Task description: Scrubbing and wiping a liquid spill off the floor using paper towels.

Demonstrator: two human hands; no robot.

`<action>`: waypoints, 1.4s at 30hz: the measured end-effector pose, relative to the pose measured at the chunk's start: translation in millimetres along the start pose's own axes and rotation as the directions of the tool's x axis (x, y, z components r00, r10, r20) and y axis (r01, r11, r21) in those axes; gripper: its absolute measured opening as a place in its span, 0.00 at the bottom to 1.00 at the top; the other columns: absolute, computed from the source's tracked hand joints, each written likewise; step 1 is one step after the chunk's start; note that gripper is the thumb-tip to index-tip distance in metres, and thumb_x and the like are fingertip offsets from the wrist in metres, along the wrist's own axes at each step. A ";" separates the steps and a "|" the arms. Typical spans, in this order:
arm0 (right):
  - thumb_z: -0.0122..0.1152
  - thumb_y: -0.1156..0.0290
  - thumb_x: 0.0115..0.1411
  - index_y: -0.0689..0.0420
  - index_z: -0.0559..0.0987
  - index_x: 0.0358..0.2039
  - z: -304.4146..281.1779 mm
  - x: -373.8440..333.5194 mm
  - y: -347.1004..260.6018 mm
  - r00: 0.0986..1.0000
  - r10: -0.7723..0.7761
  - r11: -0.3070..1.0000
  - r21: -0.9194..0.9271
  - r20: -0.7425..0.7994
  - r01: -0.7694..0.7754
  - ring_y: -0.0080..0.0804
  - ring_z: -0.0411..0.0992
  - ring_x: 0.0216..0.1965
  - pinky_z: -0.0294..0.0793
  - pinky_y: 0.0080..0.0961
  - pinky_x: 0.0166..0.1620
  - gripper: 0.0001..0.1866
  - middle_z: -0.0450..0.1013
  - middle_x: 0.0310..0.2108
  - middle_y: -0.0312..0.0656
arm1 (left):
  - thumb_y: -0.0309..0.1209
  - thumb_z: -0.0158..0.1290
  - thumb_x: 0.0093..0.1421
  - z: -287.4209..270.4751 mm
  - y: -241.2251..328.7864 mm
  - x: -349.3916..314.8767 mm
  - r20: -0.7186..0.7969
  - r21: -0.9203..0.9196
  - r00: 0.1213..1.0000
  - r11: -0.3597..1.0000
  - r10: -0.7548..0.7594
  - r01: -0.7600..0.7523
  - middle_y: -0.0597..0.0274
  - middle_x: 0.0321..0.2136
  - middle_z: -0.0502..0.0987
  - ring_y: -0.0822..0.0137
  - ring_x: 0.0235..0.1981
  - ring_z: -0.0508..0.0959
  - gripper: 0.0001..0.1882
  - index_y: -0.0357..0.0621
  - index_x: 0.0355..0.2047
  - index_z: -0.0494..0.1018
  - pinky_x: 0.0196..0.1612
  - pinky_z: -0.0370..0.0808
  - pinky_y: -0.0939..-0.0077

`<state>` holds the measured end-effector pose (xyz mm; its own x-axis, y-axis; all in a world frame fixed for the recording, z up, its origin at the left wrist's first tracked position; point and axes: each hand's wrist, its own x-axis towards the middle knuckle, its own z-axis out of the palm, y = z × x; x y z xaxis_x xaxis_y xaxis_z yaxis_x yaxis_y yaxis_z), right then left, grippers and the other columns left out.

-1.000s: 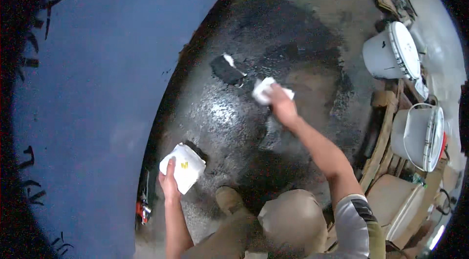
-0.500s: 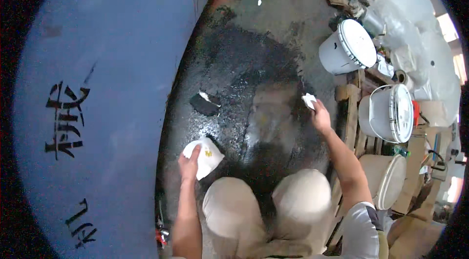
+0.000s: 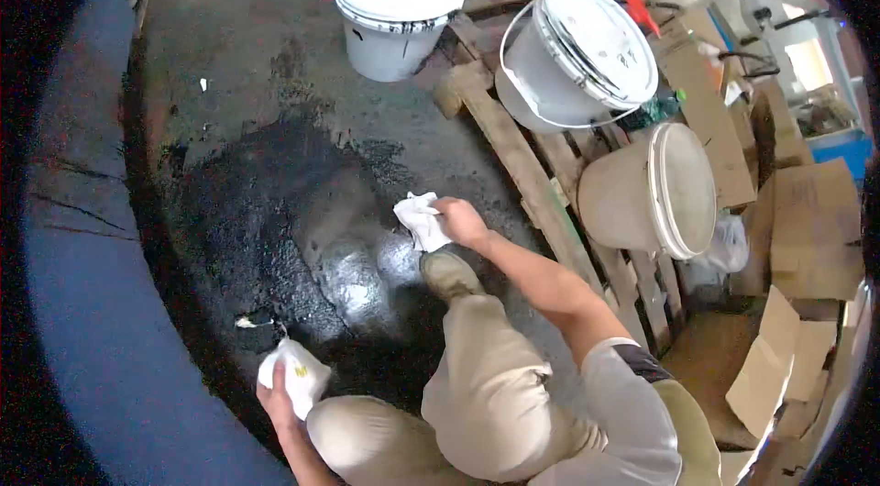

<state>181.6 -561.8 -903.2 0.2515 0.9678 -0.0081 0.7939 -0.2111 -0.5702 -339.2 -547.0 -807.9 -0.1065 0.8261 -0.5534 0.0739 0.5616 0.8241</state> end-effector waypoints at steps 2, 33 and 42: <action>0.59 0.75 0.55 0.58 0.81 0.41 -17.2 -4.0 -3.0 0.987 0.140 0.990 0.018 -0.076 -0.139 0.54 0.75 0.43 0.75 0.43 0.48 0.12 0.77 0.39 0.55 | 0.32 0.60 0.62 13.0 20.3 25.6 0.071 0.147 0.993 0.984 0.091 -0.100 0.56 0.44 0.80 0.65 0.44 0.79 0.20 0.30 0.50 0.74 0.50 0.74 0.71; 0.67 0.59 0.60 0.60 0.69 0.63 -93.1 -46.5 -211.4 0.984 -0.137 0.818 0.573 0.117 0.046 0.48 0.68 0.61 0.66 0.36 0.63 0.34 0.70 0.59 0.55 | 0.36 0.59 0.65 246.8 125.8 -25.6 0.388 -0.193 0.912 0.979 0.136 -0.063 0.65 0.37 0.81 0.74 0.37 0.78 0.15 0.37 0.45 0.76 0.40 0.75 0.75; 0.56 0.69 0.62 0.60 0.77 0.49 -105.8 -46.4 -196.6 0.985 0.163 0.862 0.494 -0.061 -0.112 0.52 0.79 0.38 0.77 0.39 0.41 0.16 0.77 0.37 0.58 | 0.28 0.63 0.60 249.5 115.2 -24.4 0.506 -0.207 0.836 0.971 0.214 -0.123 0.65 0.37 0.80 0.74 0.34 0.78 0.13 0.39 0.42 0.75 0.38 0.75 0.79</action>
<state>72.4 -579.7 -703.8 0.4107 0.9104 -0.0511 0.3824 -0.2228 -0.8967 -80.6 -490.8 -729.7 0.4286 0.8341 -0.3473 -0.1207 0.4338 0.8929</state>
